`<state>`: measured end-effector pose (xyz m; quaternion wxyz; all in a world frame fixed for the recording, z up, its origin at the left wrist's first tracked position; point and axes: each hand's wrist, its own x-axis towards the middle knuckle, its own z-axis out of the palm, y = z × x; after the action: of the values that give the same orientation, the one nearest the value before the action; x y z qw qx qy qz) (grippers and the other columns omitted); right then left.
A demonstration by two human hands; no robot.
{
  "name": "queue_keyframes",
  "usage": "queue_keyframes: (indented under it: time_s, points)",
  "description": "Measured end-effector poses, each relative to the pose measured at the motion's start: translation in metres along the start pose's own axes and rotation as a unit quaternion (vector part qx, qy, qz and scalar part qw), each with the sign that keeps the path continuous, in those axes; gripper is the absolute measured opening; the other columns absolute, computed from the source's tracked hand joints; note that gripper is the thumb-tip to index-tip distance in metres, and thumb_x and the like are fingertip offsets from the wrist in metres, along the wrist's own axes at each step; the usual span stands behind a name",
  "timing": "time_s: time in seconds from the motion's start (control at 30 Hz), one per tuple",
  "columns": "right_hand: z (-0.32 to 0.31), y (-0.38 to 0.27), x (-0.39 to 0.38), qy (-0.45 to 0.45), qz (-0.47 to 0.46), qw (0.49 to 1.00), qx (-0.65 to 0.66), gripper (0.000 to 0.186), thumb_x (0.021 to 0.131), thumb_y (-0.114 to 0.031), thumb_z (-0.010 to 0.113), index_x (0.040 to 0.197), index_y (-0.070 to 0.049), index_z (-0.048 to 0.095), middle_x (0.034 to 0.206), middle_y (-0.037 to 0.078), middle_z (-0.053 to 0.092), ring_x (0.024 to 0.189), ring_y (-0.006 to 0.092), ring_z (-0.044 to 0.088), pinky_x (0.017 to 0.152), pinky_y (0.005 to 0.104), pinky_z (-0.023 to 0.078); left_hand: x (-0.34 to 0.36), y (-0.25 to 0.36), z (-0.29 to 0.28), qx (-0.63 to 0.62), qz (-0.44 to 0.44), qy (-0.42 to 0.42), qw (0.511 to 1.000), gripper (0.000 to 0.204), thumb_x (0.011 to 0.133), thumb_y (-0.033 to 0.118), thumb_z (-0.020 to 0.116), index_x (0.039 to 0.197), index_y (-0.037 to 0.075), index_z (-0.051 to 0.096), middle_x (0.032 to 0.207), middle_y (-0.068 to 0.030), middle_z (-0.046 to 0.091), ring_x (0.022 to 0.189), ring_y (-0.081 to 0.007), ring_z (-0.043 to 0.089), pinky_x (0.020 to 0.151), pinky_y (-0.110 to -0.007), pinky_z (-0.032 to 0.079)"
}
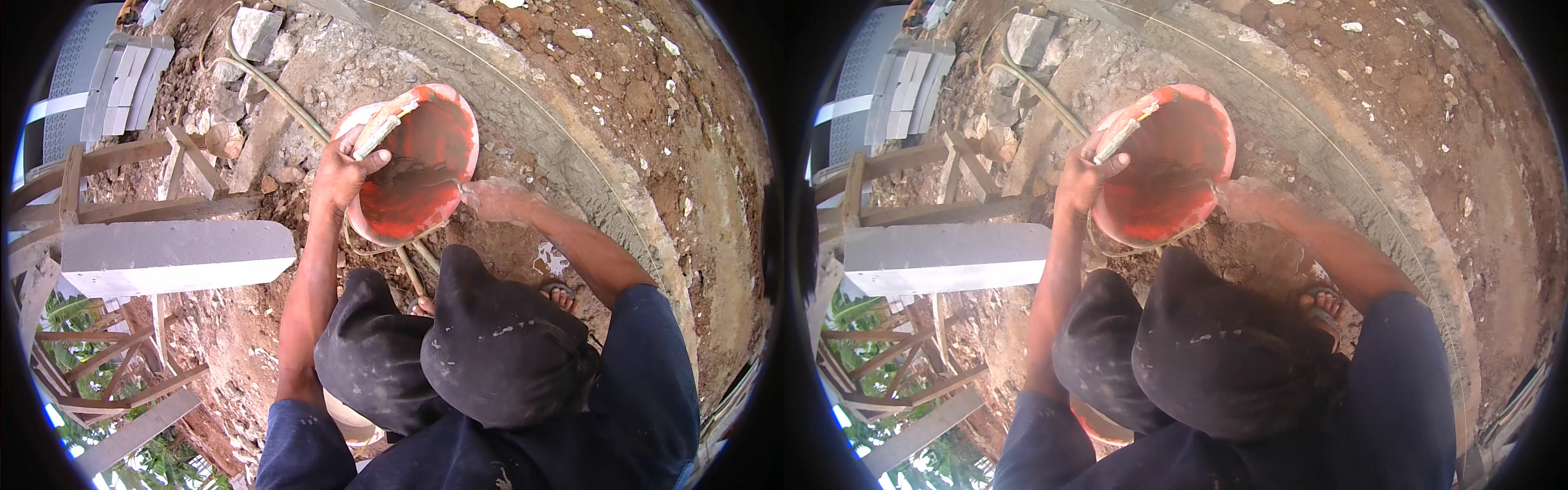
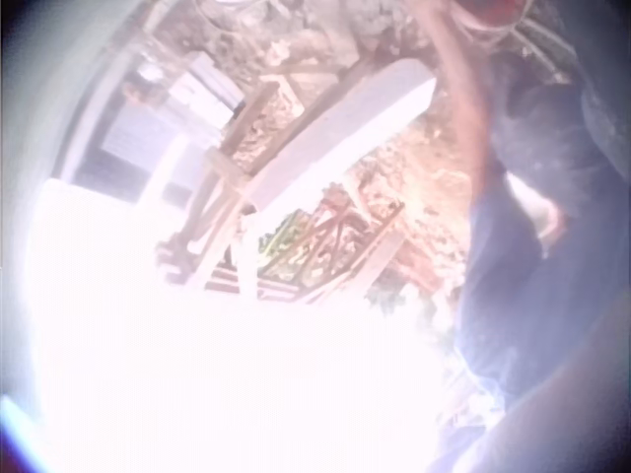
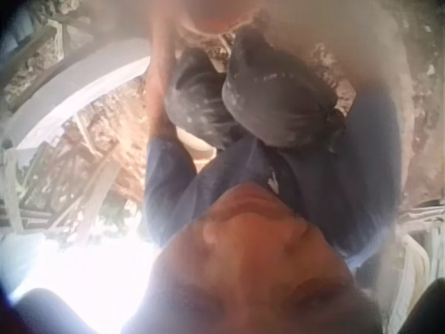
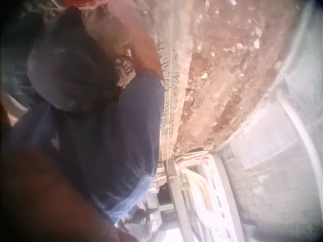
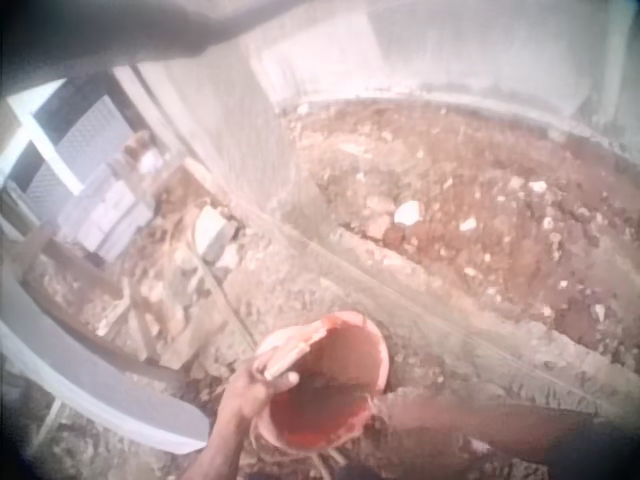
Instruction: The person scoops wet cement from a bucket using a trowel and spreads it onto the back of a rectangular tile. They repeat this process for multiple tiles, placing the coated tiles on the ground.
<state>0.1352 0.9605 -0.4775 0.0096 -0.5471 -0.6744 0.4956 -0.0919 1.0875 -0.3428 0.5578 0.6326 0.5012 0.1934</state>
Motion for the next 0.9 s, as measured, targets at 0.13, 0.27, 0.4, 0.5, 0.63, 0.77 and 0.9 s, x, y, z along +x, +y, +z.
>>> queue_keyframes:
  time_s: [0.13,0.27,0.4,0.5,0.63,0.77,0.9]
  points:
    - [-0.016,0.001,-0.003,-0.006,0.014,0.997,-0.076,0.04,0.101,-0.035,0.041,0.118,-0.005,0.06,0.112,0.021,0.067,0.107,0.0377,0.063,0.093,0.0513,0.048,0.003,0.0,-0.007,-0.002,-0.011,-0.004,1.0,0.057,0.078,-0.001,0.077,0.131,-0.004,0.056,0.124,-0.0083,0.065,0.113,-0.0169,0.058,0.101,-0.03,0.042]
    - [-0.05,-0.012,0.022,0.048,-0.022,0.991,-0.124,0.045,0.099,-0.038,0.043,0.125,-0.005,0.058,0.113,0.023,0.066,0.107,0.0368,0.063,0.09,0.0492,0.05,0.0,0.0,-0.002,0.003,0.012,0.016,1.0,0.052,0.08,-0.003,0.073,0.129,-0.004,0.057,0.121,-0.007,0.066,0.11,-0.0156,0.059,0.101,-0.03,0.042]
    - [-0.054,-0.045,0.017,0.073,0.035,0.997,0.003,0.042,0.097,-0.031,0.045,0.121,0.0,0.061,0.106,0.019,0.068,0.11,0.0334,0.062,0.081,0.0466,0.054,-0.016,0.0,-0.007,-0.018,-0.011,0.042,0.999,0.043,0.081,-0.009,0.064,0.124,-0.002,0.062,0.118,-0.006,0.067,0.108,-0.0137,0.059,0.099,-0.029,0.042]
    - [-0.03,0.009,0.058,0.13,-0.067,0.975,-0.166,0.041,0.095,-0.029,0.045,0.111,0.005,0.062,0.093,0.02,0.067,0.09,0.0321,0.066,0.074,0.0438,0.055,-0.025,0.017,0.012,0.014,0.027,0.051,0.998,0.043,0.081,-0.01,0.062,0.124,-0.003,0.063,0.118,-0.0082,0.068,0.108,-0.0151,0.06,0.099,-0.03,0.042]
    - [-0.046,-0.029,0.027,-0.009,0.104,0.936,0.338,0.039,0.095,-0.028,0.045,0.099,0.007,0.06,0.078,0.017,0.064,0.059,0.0259,0.063,0.056,0.0389,0.055,-0.053,0.049,0.013,0.068,-0.014,0.041,0.997,0.049,0.08,-0.008,0.065,0.129,-0.004,0.059,0.132,-0.0124,0.061,0.122,-0.0199,0.055,0.106,-0.031,0.038]
    - [-0.065,-0.038,0.003,-0.068,0.039,0.933,0.351,0.032,0.096,-0.035,0.052,0.095,-0.004,0.056,0.075,0.005,0.055,0.057,0.0149,0.057,0.041,0.0305,0.048,-0.076,0.074,0.01,0.154,0.122,-0.001,0.98,0.057,0.075,-0.005,0.074,0.13,-0.003,0.06,0.134,-0.0168,0.06,0.129,-0.0222,0.051,0.111,-0.037,0.034]
    - [-0.072,-0.057,-0.003,-0.108,0.0,0.907,0.408,0.038,0.096,-0.044,0.055,0.099,-0.006,0.057,0.075,0.004,0.055,0.057,0.013,0.056,0.042,0.0275,0.046,-0.082,0.117,-0.011,0.095,0.105,-0.043,0.989,0.051,0.078,-0.007,0.071,0.128,0.001,0.062,0.143,-0.0197,0.051,0.144,-0.0223,0.033,0.116,-0.038,0.026]
